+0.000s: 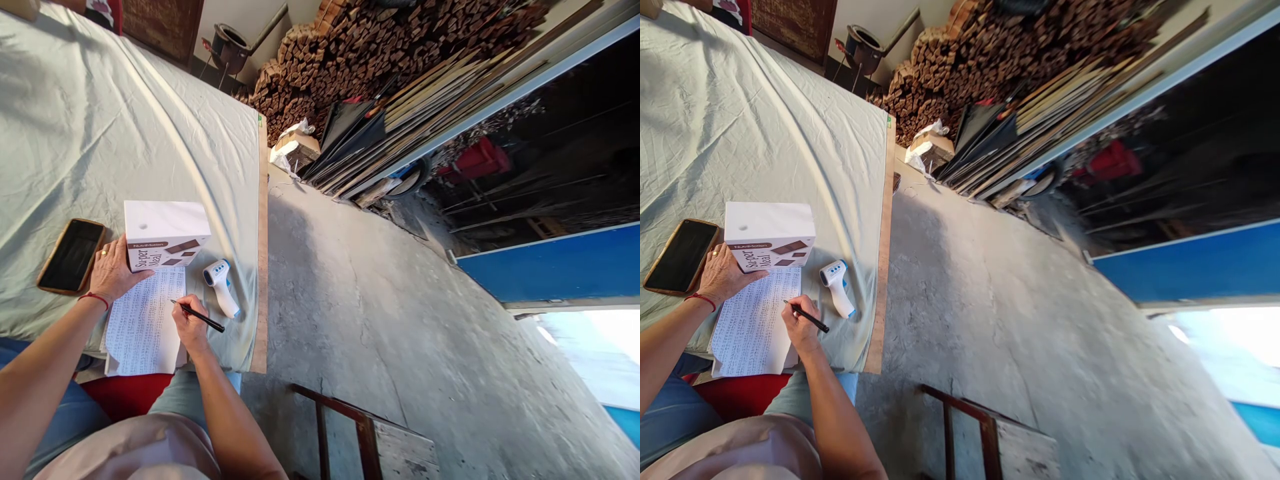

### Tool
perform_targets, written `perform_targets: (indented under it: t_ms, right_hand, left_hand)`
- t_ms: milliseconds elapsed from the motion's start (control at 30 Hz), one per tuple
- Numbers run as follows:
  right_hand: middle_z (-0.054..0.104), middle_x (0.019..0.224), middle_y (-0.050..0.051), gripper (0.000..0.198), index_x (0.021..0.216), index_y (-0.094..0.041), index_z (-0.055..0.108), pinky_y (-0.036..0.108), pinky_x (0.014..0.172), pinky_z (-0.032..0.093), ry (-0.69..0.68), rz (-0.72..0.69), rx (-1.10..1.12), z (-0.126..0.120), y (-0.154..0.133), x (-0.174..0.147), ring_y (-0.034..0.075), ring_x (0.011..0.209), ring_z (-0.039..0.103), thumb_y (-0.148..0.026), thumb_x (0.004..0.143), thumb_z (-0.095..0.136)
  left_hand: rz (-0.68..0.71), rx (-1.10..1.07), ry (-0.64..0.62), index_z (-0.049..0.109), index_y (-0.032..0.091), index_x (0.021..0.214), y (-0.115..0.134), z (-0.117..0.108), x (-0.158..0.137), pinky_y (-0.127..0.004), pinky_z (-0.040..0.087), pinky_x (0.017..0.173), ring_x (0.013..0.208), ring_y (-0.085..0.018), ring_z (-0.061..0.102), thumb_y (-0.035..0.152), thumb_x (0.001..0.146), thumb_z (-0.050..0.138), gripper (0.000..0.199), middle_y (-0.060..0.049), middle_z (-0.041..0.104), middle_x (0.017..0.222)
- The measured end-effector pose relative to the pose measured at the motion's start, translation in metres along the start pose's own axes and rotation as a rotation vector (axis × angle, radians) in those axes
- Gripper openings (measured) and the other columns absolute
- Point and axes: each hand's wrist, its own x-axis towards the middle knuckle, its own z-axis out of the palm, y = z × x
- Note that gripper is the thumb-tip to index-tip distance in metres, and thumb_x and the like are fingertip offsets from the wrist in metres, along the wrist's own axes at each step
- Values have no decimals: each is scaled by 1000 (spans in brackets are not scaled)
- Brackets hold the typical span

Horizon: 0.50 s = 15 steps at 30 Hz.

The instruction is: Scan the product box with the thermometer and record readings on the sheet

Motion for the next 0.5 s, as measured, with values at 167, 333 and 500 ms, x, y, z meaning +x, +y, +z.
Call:
perform_targets:
  t_ms: [167, 333, 500]
  right_hand:
    - [59, 65, -2, 19, 80, -22, 60, 27, 59, 48, 54, 33, 16, 1, 2, -3, 14, 58, 54, -35, 93, 55]
    - [63, 72, 1, 24, 85, -22, 60, 28, 60, 50, 154, 103, 58, 2, 5, -6, 16, 63, 58, -40, 97, 51]
    - [63, 73, 1, 27, 87, -22, 61, 27, 54, 48, 197, 121, 81, 3, 4, -6, 15, 59, 55, -43, 99, 50]
  left_hand:
    - [-7, 4, -7, 37, 18, 155, 1, 0, 0, -58, 41, 111, 134, -46, 53, 71, 72, 72, 105, -22, 56, 147]
    - [-13, 1, -22, 37, 16, 156, 3, -2, 0, -59, 39, 114, 138, -46, 50, 69, 72, 72, 105, -22, 54, 149]
    - [-15, -3, -22, 37, 18, 156, 1, -2, 0, -60, 38, 115, 139, -46, 49, 69, 72, 72, 105, -22, 54, 150]
